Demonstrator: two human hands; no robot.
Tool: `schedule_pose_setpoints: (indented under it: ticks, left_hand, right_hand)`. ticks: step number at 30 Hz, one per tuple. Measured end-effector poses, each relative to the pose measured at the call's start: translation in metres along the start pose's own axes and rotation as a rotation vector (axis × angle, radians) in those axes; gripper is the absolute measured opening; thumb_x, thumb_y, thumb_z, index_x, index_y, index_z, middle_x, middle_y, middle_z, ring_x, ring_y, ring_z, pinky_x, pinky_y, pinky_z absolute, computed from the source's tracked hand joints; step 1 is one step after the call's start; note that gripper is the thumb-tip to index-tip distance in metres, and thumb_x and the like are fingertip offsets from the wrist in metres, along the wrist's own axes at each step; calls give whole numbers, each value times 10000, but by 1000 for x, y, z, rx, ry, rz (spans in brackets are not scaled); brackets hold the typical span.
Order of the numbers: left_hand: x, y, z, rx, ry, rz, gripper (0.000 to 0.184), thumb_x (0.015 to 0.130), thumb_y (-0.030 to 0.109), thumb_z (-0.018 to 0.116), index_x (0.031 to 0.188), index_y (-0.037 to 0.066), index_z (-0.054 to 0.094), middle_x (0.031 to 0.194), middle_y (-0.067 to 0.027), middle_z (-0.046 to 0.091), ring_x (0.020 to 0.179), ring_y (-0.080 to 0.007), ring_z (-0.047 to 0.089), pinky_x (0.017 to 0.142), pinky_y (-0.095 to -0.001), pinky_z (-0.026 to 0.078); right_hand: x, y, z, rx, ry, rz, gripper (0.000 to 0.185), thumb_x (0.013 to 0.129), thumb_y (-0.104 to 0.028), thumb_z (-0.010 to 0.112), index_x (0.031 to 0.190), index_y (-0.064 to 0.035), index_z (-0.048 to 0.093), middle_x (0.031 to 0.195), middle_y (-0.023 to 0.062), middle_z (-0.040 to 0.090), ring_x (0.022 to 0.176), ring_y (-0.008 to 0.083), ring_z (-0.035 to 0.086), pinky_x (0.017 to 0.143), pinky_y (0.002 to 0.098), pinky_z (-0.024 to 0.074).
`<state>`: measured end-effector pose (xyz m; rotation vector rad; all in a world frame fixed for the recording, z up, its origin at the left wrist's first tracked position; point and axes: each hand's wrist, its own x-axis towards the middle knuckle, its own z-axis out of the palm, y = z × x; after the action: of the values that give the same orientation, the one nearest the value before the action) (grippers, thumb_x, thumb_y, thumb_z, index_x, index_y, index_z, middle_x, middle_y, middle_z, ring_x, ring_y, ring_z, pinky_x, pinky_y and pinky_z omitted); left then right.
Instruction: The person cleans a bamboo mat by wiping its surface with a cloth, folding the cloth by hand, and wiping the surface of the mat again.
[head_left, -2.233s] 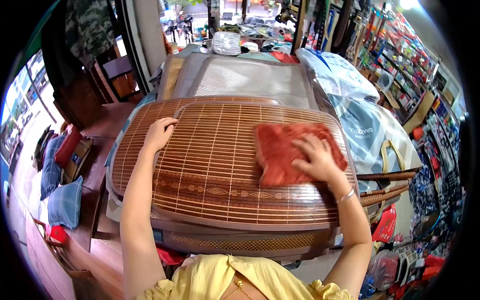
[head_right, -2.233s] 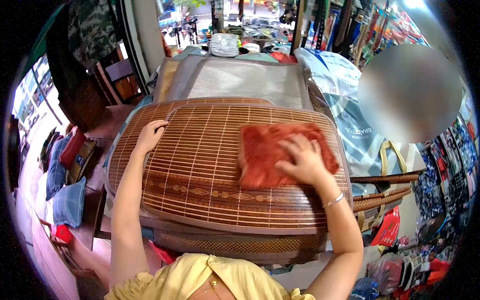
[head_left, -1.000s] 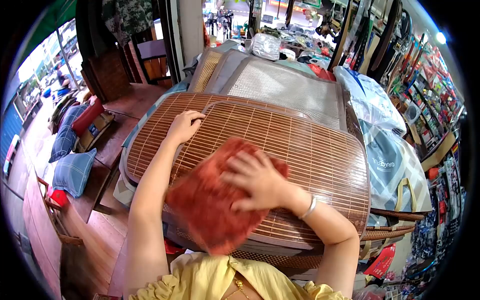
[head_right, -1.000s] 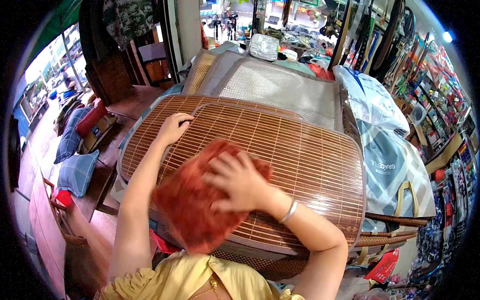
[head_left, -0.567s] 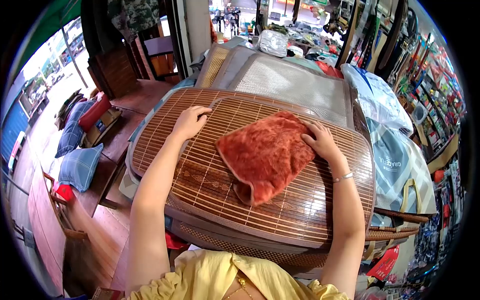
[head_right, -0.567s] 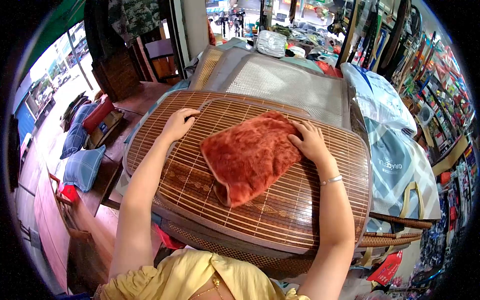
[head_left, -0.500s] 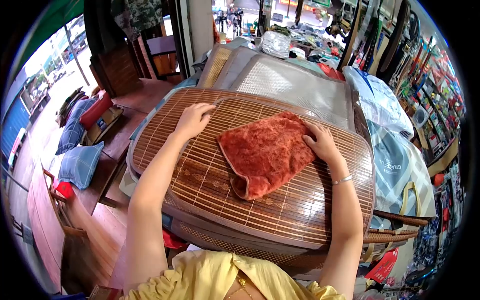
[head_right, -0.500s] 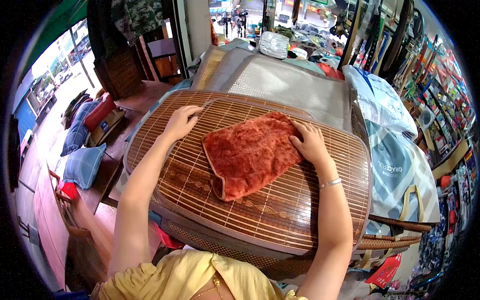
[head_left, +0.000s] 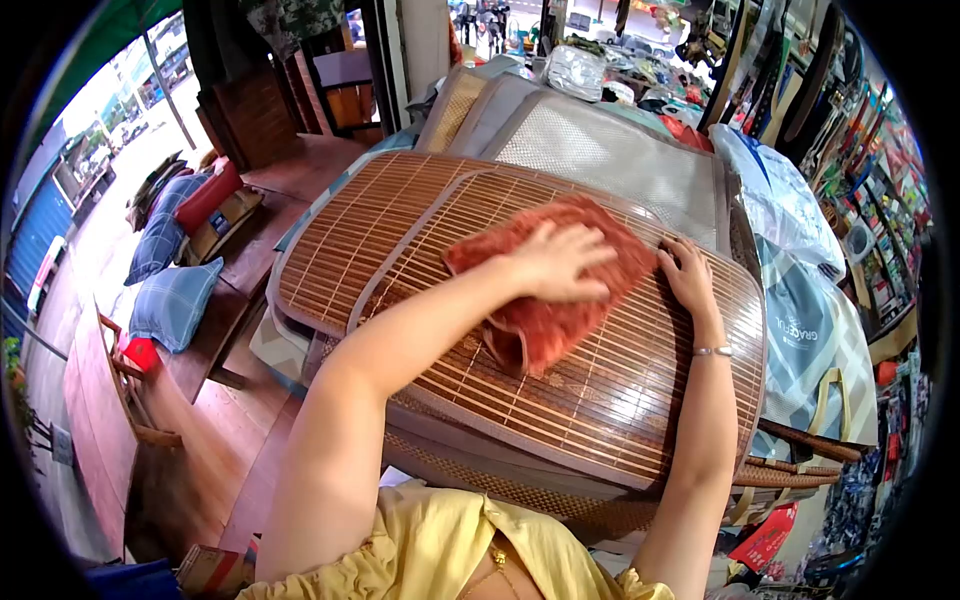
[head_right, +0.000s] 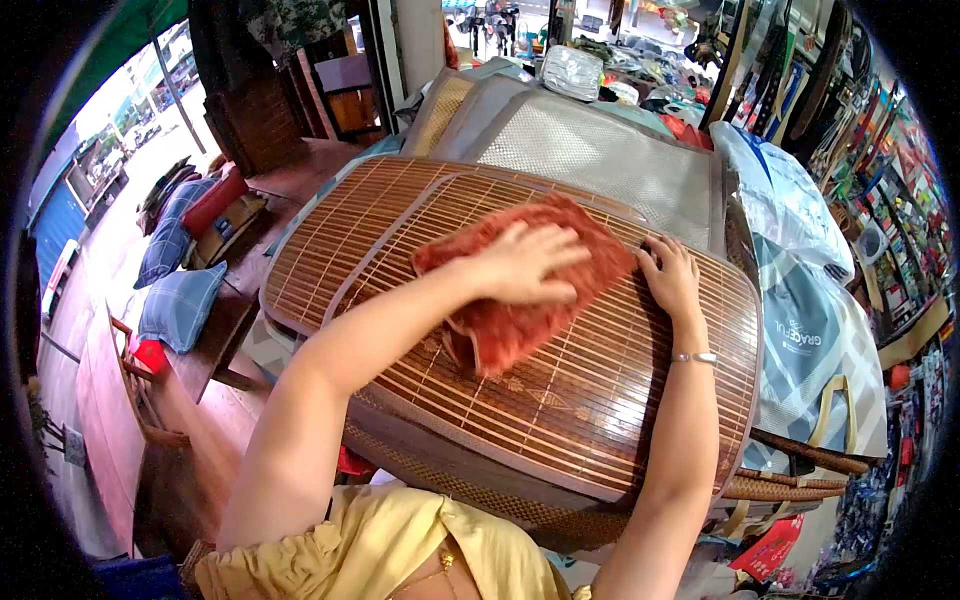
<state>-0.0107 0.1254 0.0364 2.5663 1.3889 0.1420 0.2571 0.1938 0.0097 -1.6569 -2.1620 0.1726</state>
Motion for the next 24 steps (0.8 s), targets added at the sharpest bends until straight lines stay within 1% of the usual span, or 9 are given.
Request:
schedule_pose_setpoints:
  ticks: [4,6,11,14,17,19,21,22,24]
  left_hand:
    - [-9,-94,-12,-15,62,-496,691,949,643,293,1517,254,225,1602,-57,98,1473,-242,93,1171,-533,38]
    - [-28,-125,-17,-40,63,-633,747,920,694,283,1523,261,206,1604,-74,65,1478,-259,61,1166,-546,47]
    - [-32,-104,-2,36,59,-407,769,925,676,295,1517,190,231,1598,-108,101,1477,-264,71,1173,-521,94]
    - [-33,-15,-10,80,59,-12,715,890,516,490,1461,109,353,1531,-203,254,1423,-343,232,1131,-512,219]
    - [-27,44,24,60,38,282,754,901,578,455,1502,162,272,1566,-175,176,1463,-320,119,1180,-514,75]
    - [-18,60,13,34,-63,281,762,908,606,421,1513,177,245,1577,-164,148,1470,-294,98,1183,-506,46]
    - [1,40,4,1,-61,178,760,916,620,387,1518,185,228,1586,-141,130,1473,-270,89,1183,-500,33]
    - [13,20,6,12,-39,96,761,923,637,352,1523,192,211,1591,-118,121,1474,-258,81,1184,-492,28]
    - [26,-24,-1,92,0,-122,770,924,668,324,1521,195,215,1586,-117,148,1470,-263,112,1180,-495,67]
  right_hand:
    - [-3,-3,-1,-39,5,31,491,926,-450,534,1317,-156,576,1452,127,445,1399,306,315,1147,468,203]
    - [-2,-6,-2,-34,7,34,495,927,-458,529,1318,-158,576,1453,126,443,1401,305,310,1151,472,194]
    - [1,-14,6,-82,8,58,521,928,-463,510,1354,-164,534,1477,121,409,1414,292,283,1156,501,158]
    - [5,-12,12,-113,-1,41,498,939,-429,492,1367,-174,513,1484,100,401,1413,287,284,1152,512,161]
    - [8,-5,17,-119,20,14,454,947,-388,483,1340,-169,537,1465,92,427,1404,281,304,1146,499,184]
    - [16,15,23,-115,48,-12,422,951,-361,480,1311,-161,567,1442,93,457,1393,280,328,1141,485,207]
    - [24,35,28,122,76,-87,356,939,-305,510,1213,-117,638,1335,120,558,1325,304,424,1103,448,295]
    - [17,23,19,227,128,-59,313,923,-263,538,1132,-75,676,1226,145,625,1247,334,497,1053,425,364]
    - [9,12,12,225,129,-48,315,918,-256,545,1131,-63,673,1217,153,627,1236,341,502,1045,426,373]
